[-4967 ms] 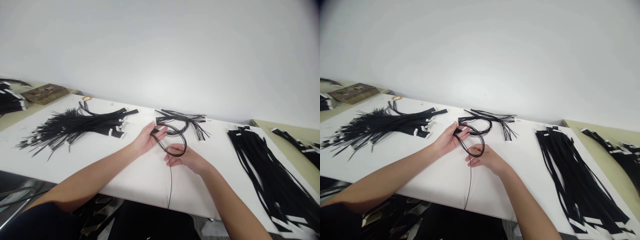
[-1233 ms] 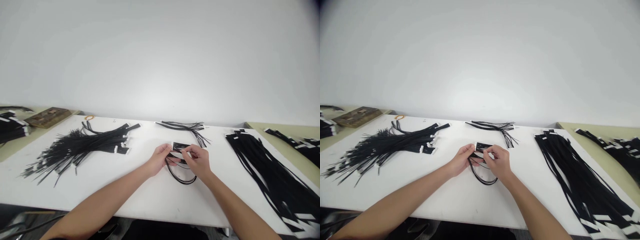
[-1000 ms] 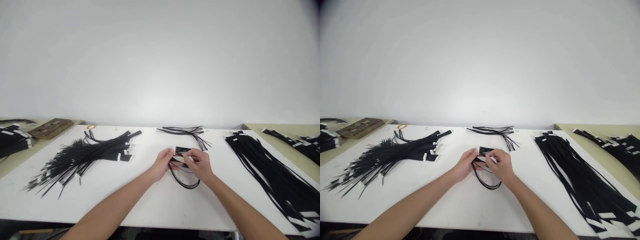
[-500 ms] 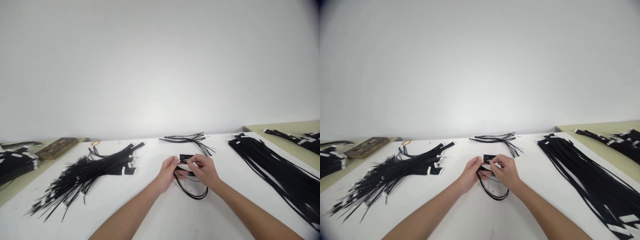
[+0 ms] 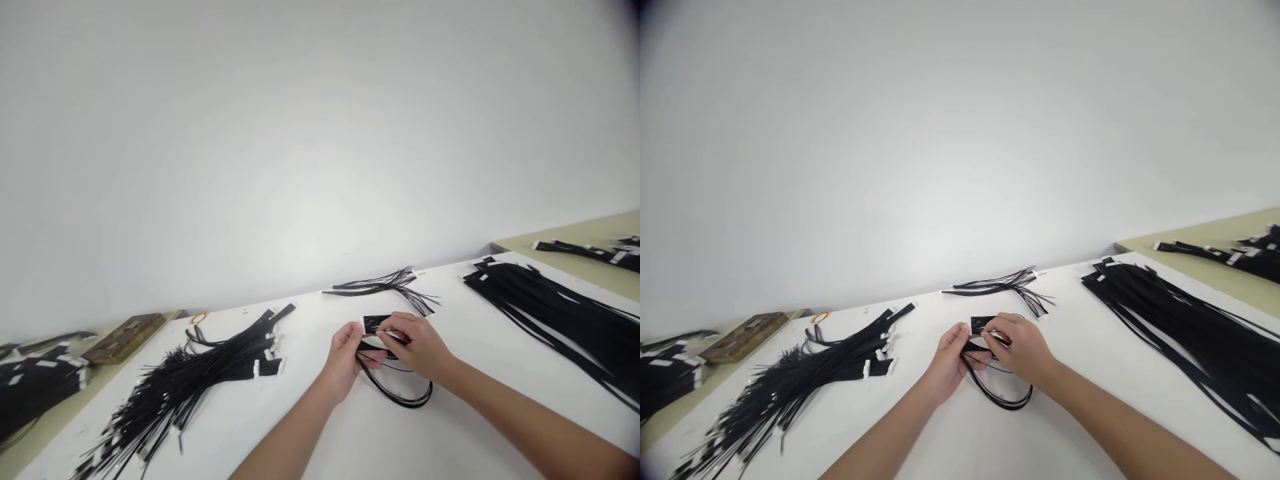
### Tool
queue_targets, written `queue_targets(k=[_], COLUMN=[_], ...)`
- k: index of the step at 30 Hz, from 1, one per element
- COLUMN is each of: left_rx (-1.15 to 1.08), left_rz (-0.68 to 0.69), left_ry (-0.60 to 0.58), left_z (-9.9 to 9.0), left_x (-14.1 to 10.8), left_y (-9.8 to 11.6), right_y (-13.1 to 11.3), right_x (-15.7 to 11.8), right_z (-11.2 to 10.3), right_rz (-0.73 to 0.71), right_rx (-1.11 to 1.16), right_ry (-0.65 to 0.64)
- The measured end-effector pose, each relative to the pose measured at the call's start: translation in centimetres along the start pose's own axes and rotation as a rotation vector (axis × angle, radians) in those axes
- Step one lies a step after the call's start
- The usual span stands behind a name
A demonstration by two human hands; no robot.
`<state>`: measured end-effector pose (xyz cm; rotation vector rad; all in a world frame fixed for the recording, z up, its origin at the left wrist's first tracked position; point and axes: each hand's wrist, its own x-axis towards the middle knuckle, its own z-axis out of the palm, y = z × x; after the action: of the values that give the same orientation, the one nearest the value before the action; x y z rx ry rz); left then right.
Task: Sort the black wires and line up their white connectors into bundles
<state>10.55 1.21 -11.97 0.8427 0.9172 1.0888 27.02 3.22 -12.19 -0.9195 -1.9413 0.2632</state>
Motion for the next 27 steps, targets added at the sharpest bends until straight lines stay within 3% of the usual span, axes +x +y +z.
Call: queue_targets(k=[12, 23, 27], left_rx=[0.03, 0.128, 0.231], left_rz=[-0.004, 0.006, 0.071], left_ry=[-0.044, -0.042, 0.006], left_z=[0.0, -0.2, -0.2], left_x=[0.2, 0.5, 0.5], left_y=[0.0, 0.2, 0.0], right_y=[0.7, 1.2, 1.3], right_x=[-0.4, -0.6, -0.3], right_z=[0.4, 0.9, 0.5], right_rz=[-0.094, -0.136, -0.174], right_rx=[-0.105, -0.239, -0.333], right_ry=[-0.046, 0.034, 0.106])
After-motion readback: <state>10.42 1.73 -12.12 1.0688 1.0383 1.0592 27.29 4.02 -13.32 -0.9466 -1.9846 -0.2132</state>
